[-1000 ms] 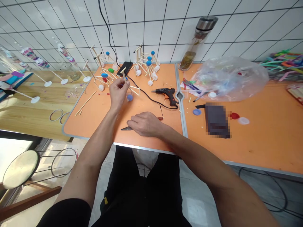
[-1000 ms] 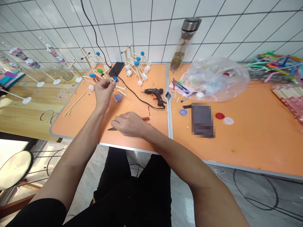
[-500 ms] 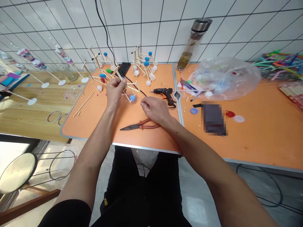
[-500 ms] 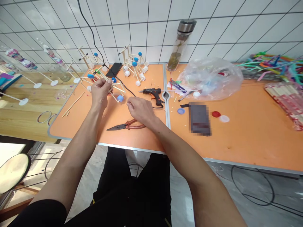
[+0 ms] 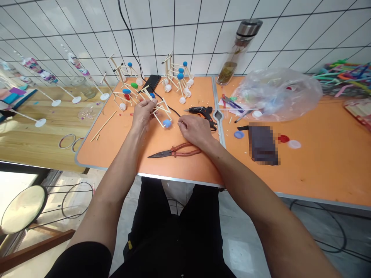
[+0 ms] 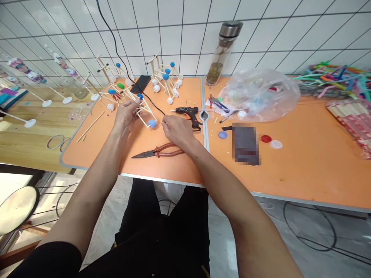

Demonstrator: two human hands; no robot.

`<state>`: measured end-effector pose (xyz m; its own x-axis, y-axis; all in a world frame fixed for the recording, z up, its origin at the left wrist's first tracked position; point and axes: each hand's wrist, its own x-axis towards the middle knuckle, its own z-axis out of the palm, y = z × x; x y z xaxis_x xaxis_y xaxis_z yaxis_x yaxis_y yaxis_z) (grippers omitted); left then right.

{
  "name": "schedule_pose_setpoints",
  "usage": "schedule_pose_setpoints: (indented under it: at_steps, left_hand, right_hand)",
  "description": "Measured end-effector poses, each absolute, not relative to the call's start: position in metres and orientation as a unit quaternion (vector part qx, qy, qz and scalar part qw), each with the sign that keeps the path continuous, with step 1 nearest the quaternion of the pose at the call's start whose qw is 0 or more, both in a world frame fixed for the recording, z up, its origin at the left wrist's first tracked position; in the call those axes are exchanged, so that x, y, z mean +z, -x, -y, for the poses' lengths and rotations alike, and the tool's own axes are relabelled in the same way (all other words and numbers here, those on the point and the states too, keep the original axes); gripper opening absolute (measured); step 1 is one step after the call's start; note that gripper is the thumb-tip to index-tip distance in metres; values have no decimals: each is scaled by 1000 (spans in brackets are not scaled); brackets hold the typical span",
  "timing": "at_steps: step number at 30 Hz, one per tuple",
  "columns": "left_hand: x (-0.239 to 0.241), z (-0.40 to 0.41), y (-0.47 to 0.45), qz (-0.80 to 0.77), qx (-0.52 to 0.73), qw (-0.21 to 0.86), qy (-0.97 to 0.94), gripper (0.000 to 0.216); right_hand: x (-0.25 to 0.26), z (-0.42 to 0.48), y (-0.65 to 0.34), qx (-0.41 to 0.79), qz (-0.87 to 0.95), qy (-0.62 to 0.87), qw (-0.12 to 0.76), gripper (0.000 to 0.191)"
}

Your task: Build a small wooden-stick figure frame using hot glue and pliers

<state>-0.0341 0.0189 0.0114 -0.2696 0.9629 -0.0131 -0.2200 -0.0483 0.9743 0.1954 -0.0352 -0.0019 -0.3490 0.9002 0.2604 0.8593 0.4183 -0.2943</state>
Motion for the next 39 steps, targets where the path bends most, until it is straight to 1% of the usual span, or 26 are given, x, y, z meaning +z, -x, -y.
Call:
schedule_pose_setpoints:
  at_steps: [5,8,13,17,26,32,39]
  left_hand:
    - [9,-13,26,-519,590,517,-339,25]
    - [5,-11,22,-535,580,525,-320,23]
    - [4,-6,22,-569,557,556,-237,20]
    - [7,6,24,-584,551,566,-190,17]
    - [7,21,26,-595,547,572,-140,19]
    - [11,25,27,-608,544,566,-117,8]
    - [22,39,26,-619,513,584,-108,13]
  right_hand:
    - [-2,25,-204,39,810,550,200,31]
    - [-2,21,-208,36,805,557,201,31]
    - [-1,20,-209,36,806,557,198,32]
    - [-2,18,-208,37,805,557,199,33]
    - [2,22,-207,44,812,545,206,34]
    - [4,25,-207,36,813,540,216,34]
    - [4,23,-207,40,813,544,204,35]
